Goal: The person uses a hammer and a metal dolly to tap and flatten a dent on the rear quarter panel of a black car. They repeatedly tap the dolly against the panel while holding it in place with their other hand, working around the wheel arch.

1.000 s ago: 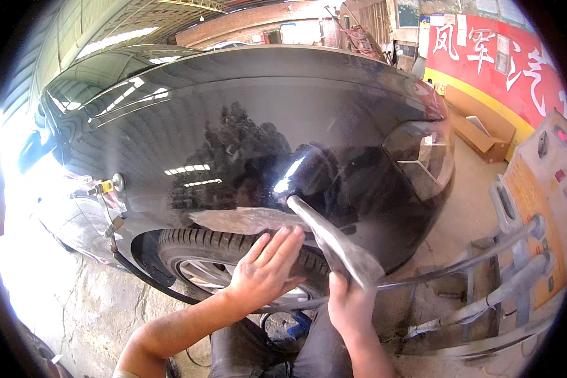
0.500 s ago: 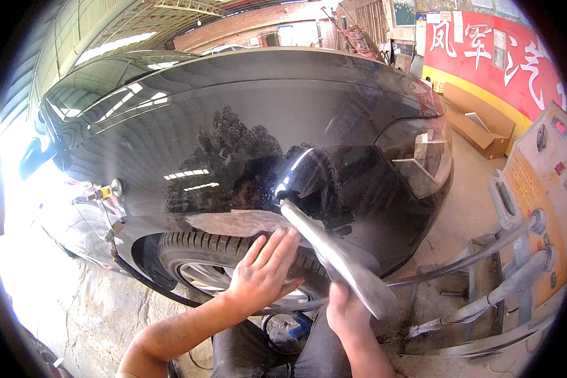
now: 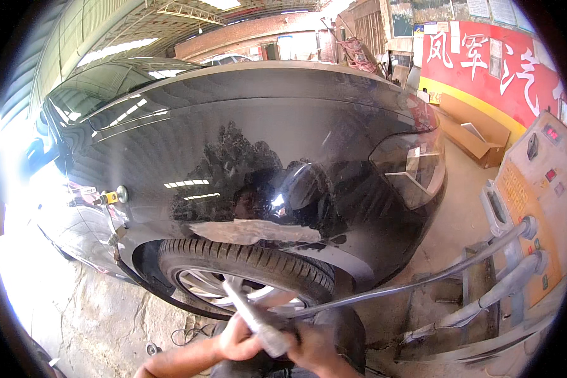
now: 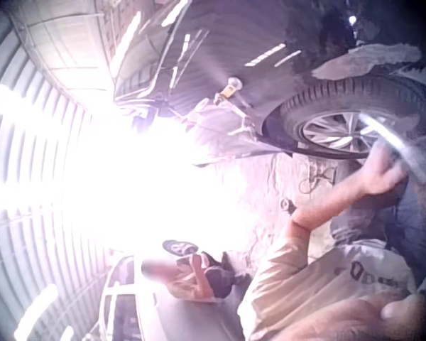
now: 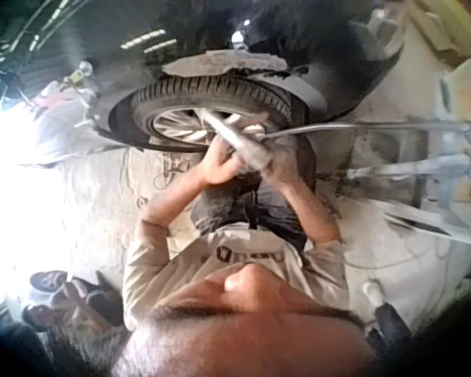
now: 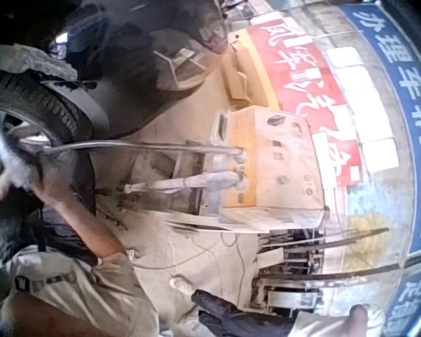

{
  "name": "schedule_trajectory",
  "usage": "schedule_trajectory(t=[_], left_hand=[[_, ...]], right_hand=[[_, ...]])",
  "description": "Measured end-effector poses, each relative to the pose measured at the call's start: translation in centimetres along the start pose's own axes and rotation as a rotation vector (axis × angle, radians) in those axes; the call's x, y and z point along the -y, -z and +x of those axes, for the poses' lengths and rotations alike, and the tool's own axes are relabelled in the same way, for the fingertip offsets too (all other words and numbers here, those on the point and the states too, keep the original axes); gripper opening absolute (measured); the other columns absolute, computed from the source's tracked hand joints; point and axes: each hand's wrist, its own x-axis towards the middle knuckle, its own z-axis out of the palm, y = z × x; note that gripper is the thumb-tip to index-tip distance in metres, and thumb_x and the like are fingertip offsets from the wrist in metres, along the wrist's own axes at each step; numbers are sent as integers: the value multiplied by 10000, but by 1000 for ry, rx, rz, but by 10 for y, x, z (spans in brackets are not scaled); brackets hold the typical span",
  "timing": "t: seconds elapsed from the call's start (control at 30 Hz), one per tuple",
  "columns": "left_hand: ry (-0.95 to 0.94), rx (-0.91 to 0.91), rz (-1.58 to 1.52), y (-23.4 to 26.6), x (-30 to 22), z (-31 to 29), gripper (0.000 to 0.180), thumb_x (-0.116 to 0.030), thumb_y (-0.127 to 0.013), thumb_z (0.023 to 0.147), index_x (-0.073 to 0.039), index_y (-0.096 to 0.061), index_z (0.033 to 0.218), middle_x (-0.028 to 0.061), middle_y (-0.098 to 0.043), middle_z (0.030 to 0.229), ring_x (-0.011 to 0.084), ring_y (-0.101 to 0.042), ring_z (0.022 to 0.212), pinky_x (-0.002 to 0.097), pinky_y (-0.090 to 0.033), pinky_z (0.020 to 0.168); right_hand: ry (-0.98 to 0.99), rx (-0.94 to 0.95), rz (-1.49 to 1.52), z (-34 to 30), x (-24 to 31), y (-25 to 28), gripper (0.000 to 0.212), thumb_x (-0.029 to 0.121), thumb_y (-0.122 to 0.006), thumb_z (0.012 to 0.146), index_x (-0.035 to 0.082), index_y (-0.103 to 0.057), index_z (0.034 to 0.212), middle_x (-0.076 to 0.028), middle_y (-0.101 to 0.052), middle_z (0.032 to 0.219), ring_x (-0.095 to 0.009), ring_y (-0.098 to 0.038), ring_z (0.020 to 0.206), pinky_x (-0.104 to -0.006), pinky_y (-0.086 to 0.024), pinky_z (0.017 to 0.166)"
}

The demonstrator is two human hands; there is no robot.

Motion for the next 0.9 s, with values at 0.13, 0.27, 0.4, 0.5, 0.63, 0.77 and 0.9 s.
schedule_trajectory(t=[0.13,0.27,0.4,0.5,0.63,0.77,0.9], left_hand=[[88,-234,-202,3,15,-53,372,-233,-525,975,87,-562,1161,214,-638,1116,302,-618,1062,413,-474,952],[63,-511,68,32,37,-139,340,-267,-541,952,48,-610,1057,178,-653,911,268,-624,844,393,-489,758],[89,-833,418,61,45,-212,308,-263,-532,951,35,-608,981,148,-641,825,244,-614,744,369,-490,662],[276,-1060,699,79,54,-249,190,-125,-493,951,21,-543,840,86,-578,721,174,-532,639,315,-432,583],[516,-1270,674,86,87,-295,103,-53,-575,921,40,-585,880,95,-618,712,122,-527,664,289,-440,619],[800,-1393,663,62,160,-375,156,-117,-629,919,27,-628,978,151,-685,841,165,-601,766,343,-479,687],[1261,-1459,461,13,226,-450,332,-328,-592,940,-1,-640,975,206,-674,825,344,-667,805,409,-489,712]], right_hand=[[89,33,-36,17,17,2,427,452,-554,919,48,-660,1009,-164,-683,923,-340,-670,888,-439,-507,781],[296,-271,-520,94,15,41,824,592,-487,917,-55,-391,1418,-274,-388,1466,-425,-377,1361,-515,-307,1098],[424,-302,-835,171,21,44,938,696,-370,914,-73,-321,1449,-294,-336,1490,-426,-329,1393,-542,-295,1108],[570,-270,-893,204,44,36,940,714,-343,911,-56,-343,1450,-263,-350,1496,-386,-351,1392,-510,-302,1117],[668,-160,-1003,230,89,26,997,771,-326,867,-26,-341,1466,-199,-348,1520,-319,-329,1421,-470,-280,1147],[747,-38,-1117,238,100,16,999,789,-285,862,-3,-346,1469,-195,-347,1520,-323,-323,1422,-488,-268,1148],[710,-21,-1197,225,67,33,965,765,-273,889,12,-302,1490,-196,-343,1521,-363,-326,1413,-517,-266,1143]])
